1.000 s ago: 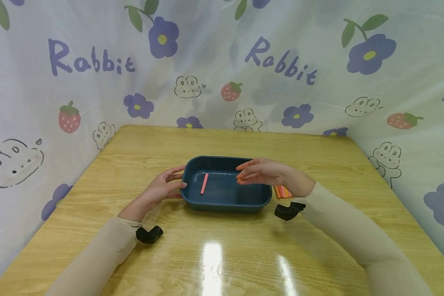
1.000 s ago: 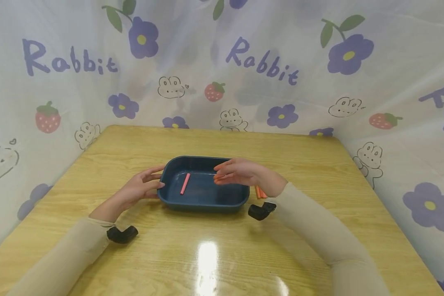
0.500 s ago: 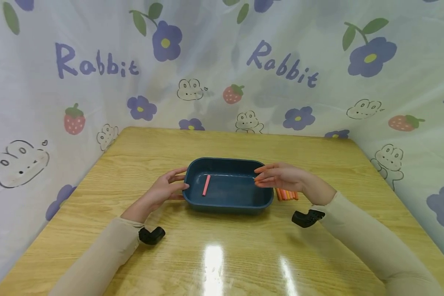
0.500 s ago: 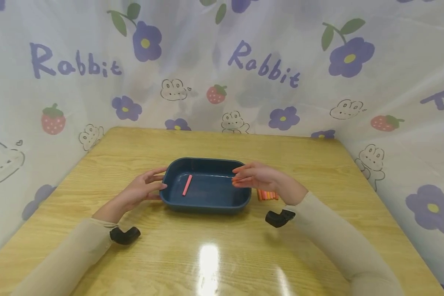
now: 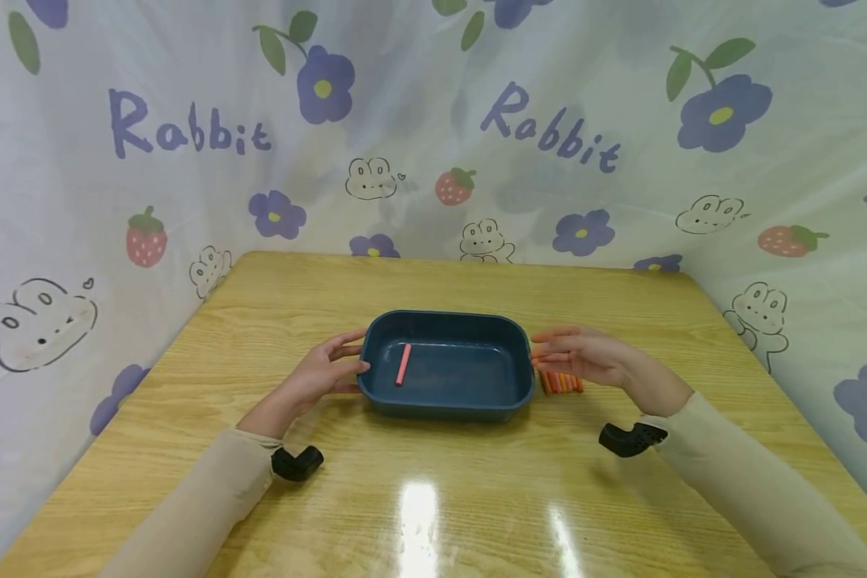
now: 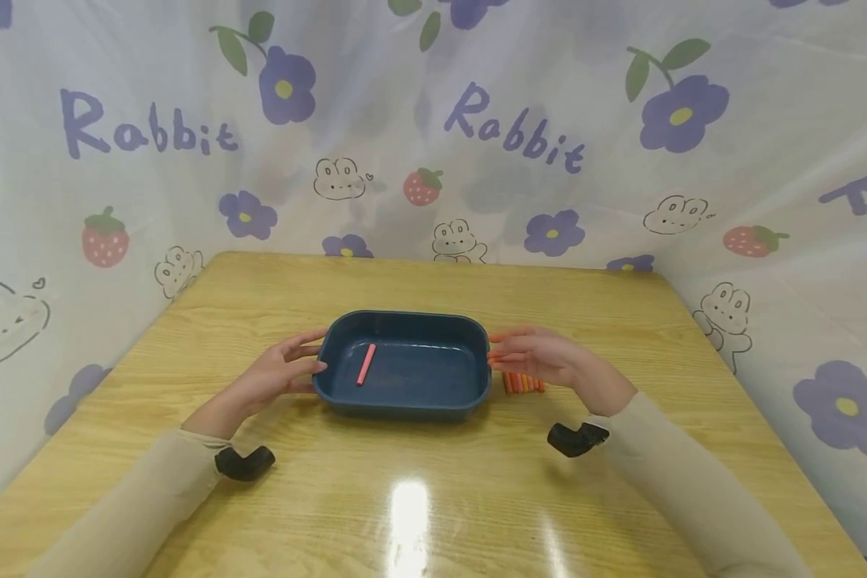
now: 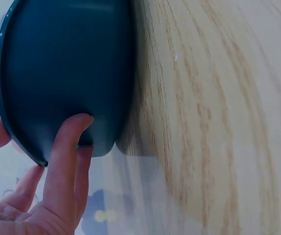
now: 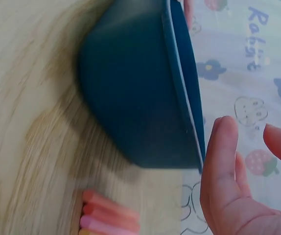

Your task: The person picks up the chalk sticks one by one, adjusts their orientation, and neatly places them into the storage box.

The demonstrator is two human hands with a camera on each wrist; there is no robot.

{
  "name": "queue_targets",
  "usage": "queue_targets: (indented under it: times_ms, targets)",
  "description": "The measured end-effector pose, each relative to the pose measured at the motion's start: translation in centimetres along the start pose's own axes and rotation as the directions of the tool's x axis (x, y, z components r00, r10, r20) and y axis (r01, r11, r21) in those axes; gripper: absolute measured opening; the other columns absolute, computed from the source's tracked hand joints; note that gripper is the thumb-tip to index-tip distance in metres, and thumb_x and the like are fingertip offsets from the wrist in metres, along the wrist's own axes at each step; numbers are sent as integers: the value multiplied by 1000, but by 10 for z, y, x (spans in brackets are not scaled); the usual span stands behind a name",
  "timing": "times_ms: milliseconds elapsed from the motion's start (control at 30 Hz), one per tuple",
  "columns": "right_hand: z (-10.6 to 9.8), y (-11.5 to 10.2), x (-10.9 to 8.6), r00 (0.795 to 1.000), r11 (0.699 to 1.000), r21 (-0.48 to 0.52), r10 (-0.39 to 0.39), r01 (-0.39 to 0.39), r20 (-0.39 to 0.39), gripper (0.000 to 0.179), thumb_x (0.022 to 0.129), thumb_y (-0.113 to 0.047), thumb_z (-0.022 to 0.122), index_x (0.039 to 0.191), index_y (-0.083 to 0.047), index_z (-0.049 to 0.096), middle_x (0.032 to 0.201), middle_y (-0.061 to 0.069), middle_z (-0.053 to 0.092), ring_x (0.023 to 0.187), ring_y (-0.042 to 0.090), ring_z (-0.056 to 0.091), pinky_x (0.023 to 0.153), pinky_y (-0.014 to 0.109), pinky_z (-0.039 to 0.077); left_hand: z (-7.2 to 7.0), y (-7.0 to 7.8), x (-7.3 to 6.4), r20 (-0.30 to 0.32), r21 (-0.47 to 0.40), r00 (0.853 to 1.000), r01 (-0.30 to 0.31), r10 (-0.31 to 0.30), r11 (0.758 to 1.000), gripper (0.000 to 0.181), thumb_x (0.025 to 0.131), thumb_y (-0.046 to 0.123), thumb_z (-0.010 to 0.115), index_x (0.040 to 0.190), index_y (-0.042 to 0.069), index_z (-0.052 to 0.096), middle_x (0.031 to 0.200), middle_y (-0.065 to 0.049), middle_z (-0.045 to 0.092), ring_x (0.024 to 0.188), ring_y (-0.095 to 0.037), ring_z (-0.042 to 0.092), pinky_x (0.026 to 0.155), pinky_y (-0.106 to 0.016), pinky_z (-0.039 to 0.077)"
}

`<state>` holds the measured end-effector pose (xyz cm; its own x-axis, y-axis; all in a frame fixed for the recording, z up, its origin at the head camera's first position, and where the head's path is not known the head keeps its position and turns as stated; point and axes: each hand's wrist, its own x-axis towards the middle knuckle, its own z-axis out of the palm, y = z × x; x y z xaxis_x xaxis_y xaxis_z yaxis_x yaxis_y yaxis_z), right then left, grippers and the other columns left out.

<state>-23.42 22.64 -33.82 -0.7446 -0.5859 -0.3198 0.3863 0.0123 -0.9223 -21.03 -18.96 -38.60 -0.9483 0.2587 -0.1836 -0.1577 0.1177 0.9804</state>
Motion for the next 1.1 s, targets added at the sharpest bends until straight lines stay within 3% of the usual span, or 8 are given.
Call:
queue_targets:
  times_ms: [267,567,900,1100]
  targets:
    - [-15,5,-11,999,999,-37,-22,21,-34,56,98,0,39,141,17,8,122,17,52,103,18,60,94,32,45,0,-1,0,3,-5,1000,1,-1,1000,66,89,6,61,146,10,29,141,-25,32,109,-39,54,79,-46,52]
    - [-28,14,-14,993,997,-72,-15,7,-118,57,98,-1,41,141,17,8,110,9,56,99,14,60,92,30,46,0,0,0,-1,0,1000,5,-5,1000,65,89,6,60,146,10,29,141,-24,32,110,-39,54,79,-47,52]
    - [-41,26,-15,960,996,-81,17,-41,-278,59,96,-4,45,143,13,13,120,12,48,92,13,60,91,30,48,0,3,-1,6,-4,1000,7,-7,1000,66,89,5,60,146,10,28,141,-24,31,111,-39,53,81,-49,51]
    - [-44,31,-15,930,992,-96,43,-83,-364,59,95,-6,51,142,11,20,110,6,54,84,14,60,80,29,52,0,2,-2,3,-2,1000,6,-6,1000,65,89,6,60,146,10,29,141,-25,32,111,-39,53,81,-49,51]
